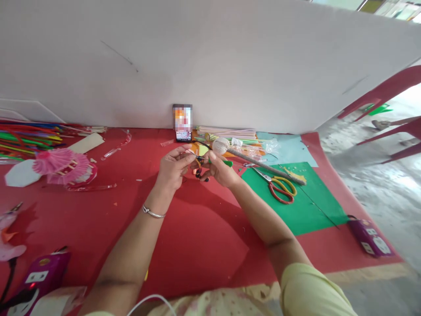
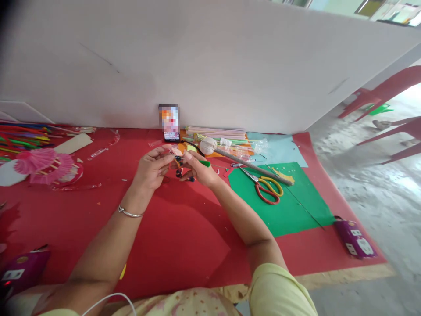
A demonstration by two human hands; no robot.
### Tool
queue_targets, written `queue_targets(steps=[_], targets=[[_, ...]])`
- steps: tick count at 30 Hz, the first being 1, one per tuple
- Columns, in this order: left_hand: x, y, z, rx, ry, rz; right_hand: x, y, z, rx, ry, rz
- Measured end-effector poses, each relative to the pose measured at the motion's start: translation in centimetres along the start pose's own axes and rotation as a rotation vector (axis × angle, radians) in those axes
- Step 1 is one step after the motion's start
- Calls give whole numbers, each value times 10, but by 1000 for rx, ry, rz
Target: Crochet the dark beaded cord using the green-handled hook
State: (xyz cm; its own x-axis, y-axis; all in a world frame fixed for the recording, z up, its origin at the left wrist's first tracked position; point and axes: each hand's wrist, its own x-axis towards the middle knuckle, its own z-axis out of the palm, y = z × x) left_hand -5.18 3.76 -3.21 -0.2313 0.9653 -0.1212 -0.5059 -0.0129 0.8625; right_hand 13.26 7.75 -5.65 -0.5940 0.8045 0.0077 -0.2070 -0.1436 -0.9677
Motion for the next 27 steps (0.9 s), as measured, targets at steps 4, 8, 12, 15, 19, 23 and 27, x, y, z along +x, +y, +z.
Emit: queue_targets(steps=[4, 8, 12, 15, 19, 23, 27], targets=[[1, -4, 1, 44, 43, 50, 11, 5, 6, -19, 68, 8], [2, -7, 1, 84, 95, 120, 8, 3, 8, -56, 130, -78], [2, -5, 1, 61, 59, 76, 7, 1, 9, -77, 161, -62], [0, -2, 1, 46, 44, 53, 9, 1, 8, -67, 169, -69], [-2, 2, 2, 25, 38, 21, 10, 3, 7, -71, 163, -77], [-2, 1, 4, 33, 20, 19, 10, 4, 7, -89, 159, -74], [-1, 1, 2, 35, 11, -32, 6, 1, 9, -165, 132, -81]])
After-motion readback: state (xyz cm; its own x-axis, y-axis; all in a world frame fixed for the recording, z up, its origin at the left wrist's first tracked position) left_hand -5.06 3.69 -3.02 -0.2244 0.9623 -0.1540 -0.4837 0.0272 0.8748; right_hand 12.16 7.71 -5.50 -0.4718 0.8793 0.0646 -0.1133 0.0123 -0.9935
